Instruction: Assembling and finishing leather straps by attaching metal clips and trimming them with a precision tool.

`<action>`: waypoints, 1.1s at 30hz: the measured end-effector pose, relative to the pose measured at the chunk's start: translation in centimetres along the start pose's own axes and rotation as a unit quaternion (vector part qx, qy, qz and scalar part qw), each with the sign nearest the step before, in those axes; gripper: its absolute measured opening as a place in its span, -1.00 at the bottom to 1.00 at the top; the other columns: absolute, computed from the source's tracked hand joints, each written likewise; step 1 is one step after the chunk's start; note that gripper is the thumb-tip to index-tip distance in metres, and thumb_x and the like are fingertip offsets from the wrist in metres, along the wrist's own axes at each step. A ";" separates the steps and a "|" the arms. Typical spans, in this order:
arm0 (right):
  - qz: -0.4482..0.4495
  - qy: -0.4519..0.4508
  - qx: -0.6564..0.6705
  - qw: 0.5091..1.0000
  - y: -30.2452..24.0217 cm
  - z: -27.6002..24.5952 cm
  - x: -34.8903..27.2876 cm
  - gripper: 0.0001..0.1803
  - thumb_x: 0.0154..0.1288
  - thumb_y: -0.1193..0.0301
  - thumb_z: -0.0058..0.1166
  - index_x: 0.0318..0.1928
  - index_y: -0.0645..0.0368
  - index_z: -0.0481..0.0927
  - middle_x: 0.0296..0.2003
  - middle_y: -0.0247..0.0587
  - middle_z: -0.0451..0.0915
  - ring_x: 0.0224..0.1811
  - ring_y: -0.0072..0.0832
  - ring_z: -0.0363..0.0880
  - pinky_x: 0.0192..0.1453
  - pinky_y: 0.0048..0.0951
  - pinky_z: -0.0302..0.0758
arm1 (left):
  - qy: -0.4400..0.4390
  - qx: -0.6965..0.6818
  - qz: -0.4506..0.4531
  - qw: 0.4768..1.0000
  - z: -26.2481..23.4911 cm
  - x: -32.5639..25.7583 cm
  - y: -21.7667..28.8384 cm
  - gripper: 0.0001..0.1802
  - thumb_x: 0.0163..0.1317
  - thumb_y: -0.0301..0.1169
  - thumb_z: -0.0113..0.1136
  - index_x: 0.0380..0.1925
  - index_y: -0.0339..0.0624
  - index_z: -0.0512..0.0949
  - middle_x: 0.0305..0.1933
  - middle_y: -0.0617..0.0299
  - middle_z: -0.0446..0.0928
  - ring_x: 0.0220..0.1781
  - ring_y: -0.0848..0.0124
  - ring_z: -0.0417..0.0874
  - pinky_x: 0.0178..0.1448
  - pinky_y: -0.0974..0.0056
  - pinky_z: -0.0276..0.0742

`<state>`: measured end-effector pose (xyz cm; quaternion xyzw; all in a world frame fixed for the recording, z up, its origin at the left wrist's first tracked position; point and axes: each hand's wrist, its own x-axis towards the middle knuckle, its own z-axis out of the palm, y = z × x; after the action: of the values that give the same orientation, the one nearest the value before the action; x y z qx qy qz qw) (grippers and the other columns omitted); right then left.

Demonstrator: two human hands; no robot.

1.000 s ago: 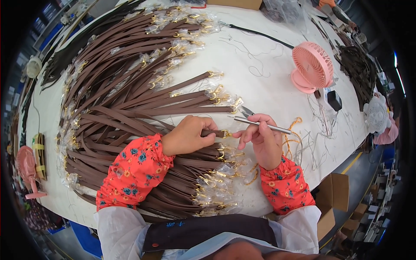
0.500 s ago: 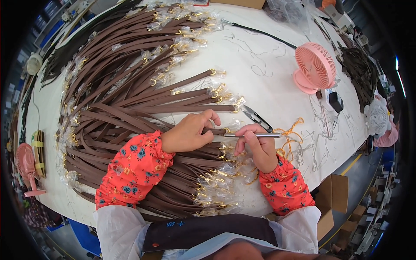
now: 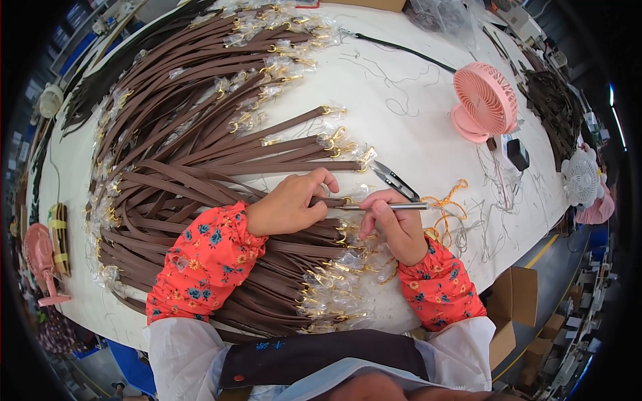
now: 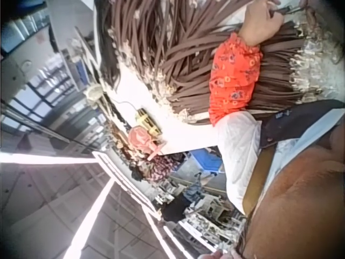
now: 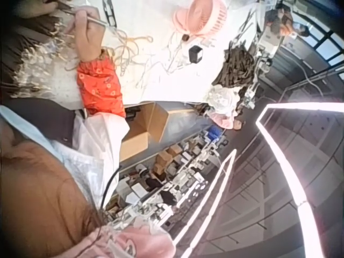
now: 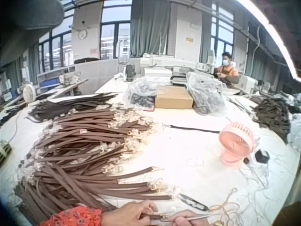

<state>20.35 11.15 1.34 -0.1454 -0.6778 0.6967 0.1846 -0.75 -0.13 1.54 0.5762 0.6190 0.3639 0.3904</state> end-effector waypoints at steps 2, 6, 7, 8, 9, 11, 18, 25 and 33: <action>0.002 0.001 0.002 1.000 0.0 0.0 0.0 -0.72 0.56 0.29 -0.20 -0.08 0.26 0.47 -0.50 -0.34 0.52 -0.44 -0.64 0.53 -0.29 -0.58 0.42 | -0.001 0.000 -0.002 1.000 0.0 0.0 0.0 -0.66 0.06 -0.49 0.06 -0.10 -0.28 0.40 -0.57 0.11 0.52 -0.57 0.30 0.48 -0.43 0.22 0.37; 0.007 0.000 -0.004 1.000 -0.1 0.0 0.1 -0.71 0.56 0.28 -0.20 -0.09 0.27 0.47 -0.50 -0.34 0.51 -0.44 -0.64 0.53 -0.30 -0.58 0.42 | -0.004 -0.003 -0.009 1.000 -0.1 0.0 0.1 -0.65 0.05 -0.49 0.06 -0.10 -0.28 0.40 -0.57 0.12 0.53 -0.57 0.31 0.47 -0.43 0.23 0.37; 0.006 -0.001 -0.006 1.000 -0.1 0.0 0.1 -0.71 0.56 0.28 -0.20 -0.09 0.27 0.47 -0.50 -0.34 0.51 -0.45 -0.64 0.53 -0.30 -0.59 0.42 | -0.004 -0.004 -0.010 1.000 -0.1 0.0 0.1 -0.65 0.05 -0.49 0.06 -0.10 -0.28 0.40 -0.57 0.12 0.53 -0.57 0.31 0.47 -0.43 0.23 0.37; 0.006 -0.001 -0.006 1.000 -0.1 0.0 0.1 -0.71 0.56 0.28 -0.20 -0.09 0.27 0.47 -0.50 -0.34 0.51 -0.45 -0.64 0.53 -0.30 -0.59 0.42 | -0.005 -0.004 -0.010 1.000 0.0 0.0 0.1 -0.65 0.05 -0.49 0.06 -0.10 -0.28 0.40 -0.57 0.12 0.53 -0.57 0.31 0.47 -0.43 0.23 0.37; 0.006 0.000 -0.007 1.000 0.0 0.0 0.1 -0.71 0.56 0.28 -0.20 -0.09 0.27 0.47 -0.50 -0.34 0.51 -0.45 -0.64 0.53 -0.30 -0.59 0.42 | -0.004 -0.003 -0.010 1.000 0.0 0.0 0.1 -0.65 0.05 -0.49 0.06 -0.10 -0.28 0.40 -0.57 0.12 0.53 -0.58 0.31 0.47 -0.43 0.23 0.37; 0.006 0.001 -0.008 1.000 0.0 0.0 0.1 -0.70 0.56 0.27 -0.20 -0.09 0.27 0.47 -0.51 -0.34 0.51 -0.45 -0.64 0.52 -0.30 -0.59 0.41 | -0.004 -0.002 -0.011 1.000 0.0 0.0 0.1 -0.65 0.05 -0.49 0.06 -0.10 -0.28 0.40 -0.57 0.12 0.53 -0.58 0.32 0.47 -0.43 0.23 0.37; 0.008 0.001 -0.001 1.000 -0.1 0.0 0.0 -0.70 0.56 0.28 -0.21 -0.08 0.27 0.47 -0.49 -0.33 0.51 -0.45 -0.63 0.53 -0.29 -0.59 0.42 | -0.005 -0.004 -0.012 1.000 0.0 0.0 0.1 -0.65 0.04 -0.49 0.06 -0.10 -0.29 0.40 -0.59 0.12 0.51 -0.59 0.31 0.46 -0.44 0.23 0.35; -0.001 -0.001 0.005 1.000 -0.1 0.0 0.0 -0.71 0.57 0.29 -0.21 -0.08 0.27 0.46 -0.49 -0.33 0.51 -0.44 -0.63 0.53 -0.27 -0.58 0.42 | -0.004 0.009 -0.002 1.000 0.0 0.1 0.0 -0.65 0.03 -0.50 0.05 -0.11 -0.28 0.40 -0.61 0.12 0.50 -0.60 0.30 0.45 -0.45 0.22 0.35; 0.003 0.000 0.000 1.000 0.0 0.0 0.1 -0.71 0.57 0.28 -0.21 -0.09 0.27 0.46 -0.50 -0.35 0.51 -0.44 -0.64 0.53 -0.27 -0.58 0.42 | -0.002 0.001 -0.003 1.000 0.0 0.0 0.0 -0.66 0.04 -0.51 0.05 -0.11 -0.28 0.40 -0.60 0.12 0.51 -0.60 0.30 0.45 -0.45 0.22 0.34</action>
<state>20.31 11.19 1.37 -0.1470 -0.6775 0.6971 0.1827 -0.73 -0.09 1.47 0.5756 0.6200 0.3612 0.3923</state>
